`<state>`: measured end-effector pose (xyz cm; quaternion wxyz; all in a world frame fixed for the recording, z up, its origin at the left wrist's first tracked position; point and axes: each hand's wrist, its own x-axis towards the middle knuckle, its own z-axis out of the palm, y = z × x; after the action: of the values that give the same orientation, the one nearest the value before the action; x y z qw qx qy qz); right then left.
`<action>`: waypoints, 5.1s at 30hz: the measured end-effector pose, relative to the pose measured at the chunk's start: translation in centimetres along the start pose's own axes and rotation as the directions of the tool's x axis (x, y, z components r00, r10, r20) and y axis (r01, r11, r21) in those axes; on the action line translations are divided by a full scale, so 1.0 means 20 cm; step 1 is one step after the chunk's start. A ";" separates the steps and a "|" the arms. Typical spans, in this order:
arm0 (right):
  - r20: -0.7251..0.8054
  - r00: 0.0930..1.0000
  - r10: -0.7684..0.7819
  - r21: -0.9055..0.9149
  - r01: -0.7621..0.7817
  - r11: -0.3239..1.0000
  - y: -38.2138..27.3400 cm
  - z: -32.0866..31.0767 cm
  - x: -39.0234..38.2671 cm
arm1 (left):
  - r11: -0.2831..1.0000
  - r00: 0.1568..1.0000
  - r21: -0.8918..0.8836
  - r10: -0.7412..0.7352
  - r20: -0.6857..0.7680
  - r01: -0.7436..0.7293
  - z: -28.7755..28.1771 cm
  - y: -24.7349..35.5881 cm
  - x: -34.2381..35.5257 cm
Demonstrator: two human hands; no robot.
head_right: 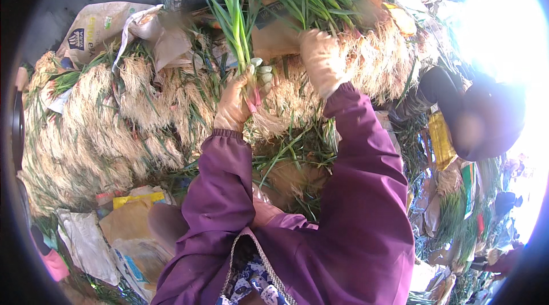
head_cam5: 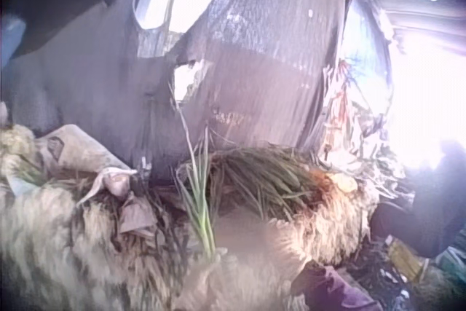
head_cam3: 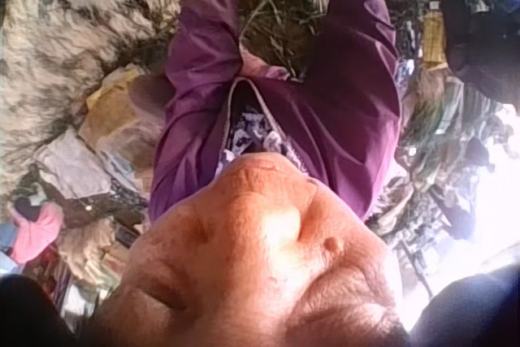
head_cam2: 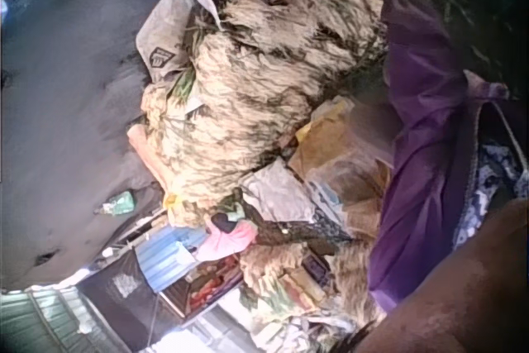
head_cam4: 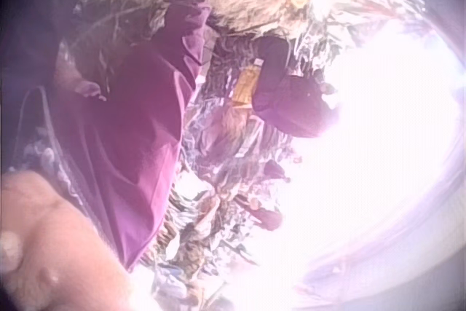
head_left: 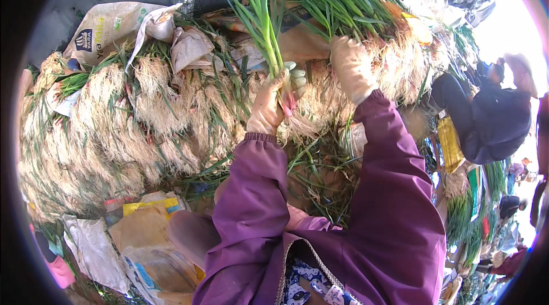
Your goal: The person sits on the ground and cleans bunches of green onions by hand. They remove roots and trim the green tops, then place the cleaned onions into a sack.
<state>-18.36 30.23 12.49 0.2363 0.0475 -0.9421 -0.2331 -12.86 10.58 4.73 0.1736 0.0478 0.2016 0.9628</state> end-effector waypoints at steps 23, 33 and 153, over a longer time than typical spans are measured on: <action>-0.171 0.983 0.060 0.120 -0.039 0.992 -0.16 0.01 -0.42 | 0.936 0.996 0.344 -0.043 -0.082 0.068 0.11 -0.08 0.00; 0.403 0.884 0.236 0.612 -0.452 0.649 -0.16 0.02 -0.38 | 0.851 0.942 0.513 0.074 -0.327 0.111 0.07 -0.06 -0.06; -0.088 0.981 -0.172 -0.292 0.140 0.946 0.01 -0.07 -0.34 | 0.990 0.963 0.061 -0.111 -0.246 0.129 0.14 -0.18 0.15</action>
<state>-11.63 31.23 10.89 0.2740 0.1005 -0.8773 -0.3809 -14.04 15.71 5.87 0.2038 -0.0756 0.2603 0.9407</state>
